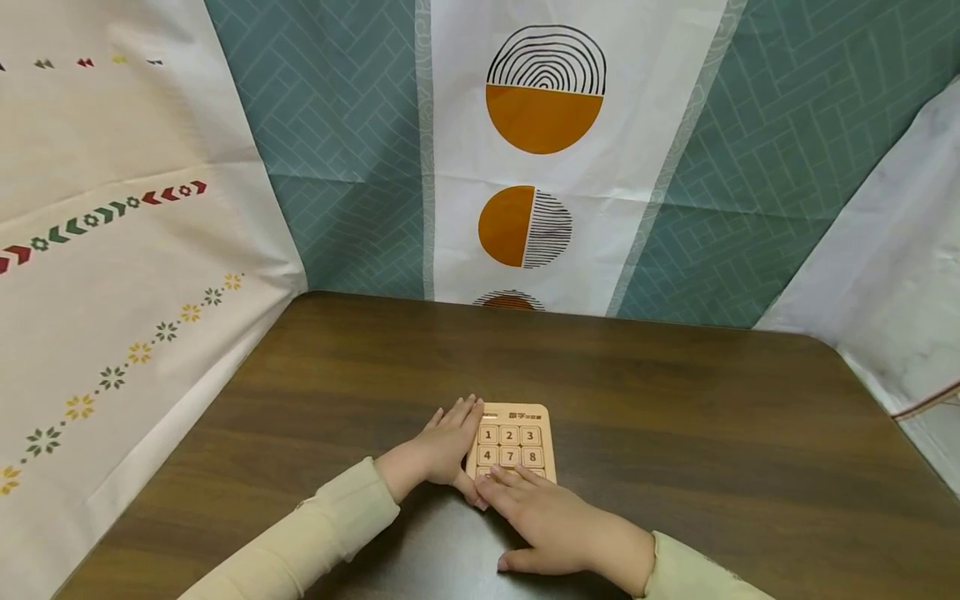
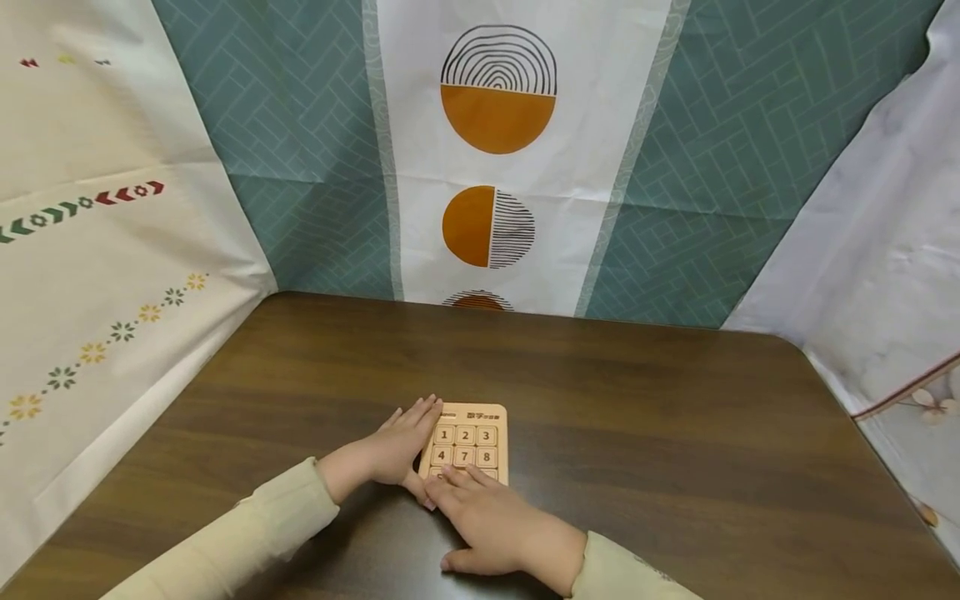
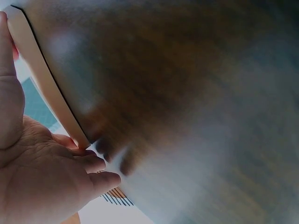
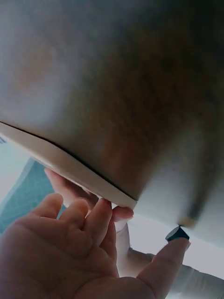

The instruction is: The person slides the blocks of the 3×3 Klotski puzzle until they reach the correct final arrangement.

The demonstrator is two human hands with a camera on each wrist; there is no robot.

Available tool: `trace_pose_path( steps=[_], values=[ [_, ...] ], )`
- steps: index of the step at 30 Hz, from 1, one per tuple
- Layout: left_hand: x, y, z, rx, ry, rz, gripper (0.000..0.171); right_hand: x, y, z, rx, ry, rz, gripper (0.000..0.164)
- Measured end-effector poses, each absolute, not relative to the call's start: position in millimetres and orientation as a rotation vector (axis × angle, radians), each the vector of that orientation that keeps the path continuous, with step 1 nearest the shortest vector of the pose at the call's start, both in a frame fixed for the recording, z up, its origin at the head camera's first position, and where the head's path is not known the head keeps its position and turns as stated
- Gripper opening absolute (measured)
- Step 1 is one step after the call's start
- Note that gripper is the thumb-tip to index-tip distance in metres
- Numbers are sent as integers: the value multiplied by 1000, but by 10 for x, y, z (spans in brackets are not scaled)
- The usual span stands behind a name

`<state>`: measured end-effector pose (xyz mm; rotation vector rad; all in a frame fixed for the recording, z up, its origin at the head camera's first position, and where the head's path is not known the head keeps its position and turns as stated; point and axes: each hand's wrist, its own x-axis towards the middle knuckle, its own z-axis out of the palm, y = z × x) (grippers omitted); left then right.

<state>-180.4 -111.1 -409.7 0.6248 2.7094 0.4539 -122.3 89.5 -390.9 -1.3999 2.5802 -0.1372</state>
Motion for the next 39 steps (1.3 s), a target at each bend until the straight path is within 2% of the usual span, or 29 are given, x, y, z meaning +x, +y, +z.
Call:
trace_pose_path(
  steps=[10,16,24,34,39],
  values=[
    [-1821,-1124,-4109,605,2688,461,137,-1342,1003,-3885,-1180,2612,-221,82],
    [-1819,-1112,-4102,613,2690,452,137,-1299,1015,-3850,-1088,2557,-281,86],
    [-1817,-1109,-4095,599,2689,449,136,-1192,1018,-3769,-1100,2504,-275,84],
    [-1783,-1113,-4089,611,2671,459,133,-1382,828,-3841,-1184,2522,-299,81],
    [-1805,-1107,-4088,600,2683,445,135,-1415,888,-3858,-1131,2545,-256,80]
  ],
)
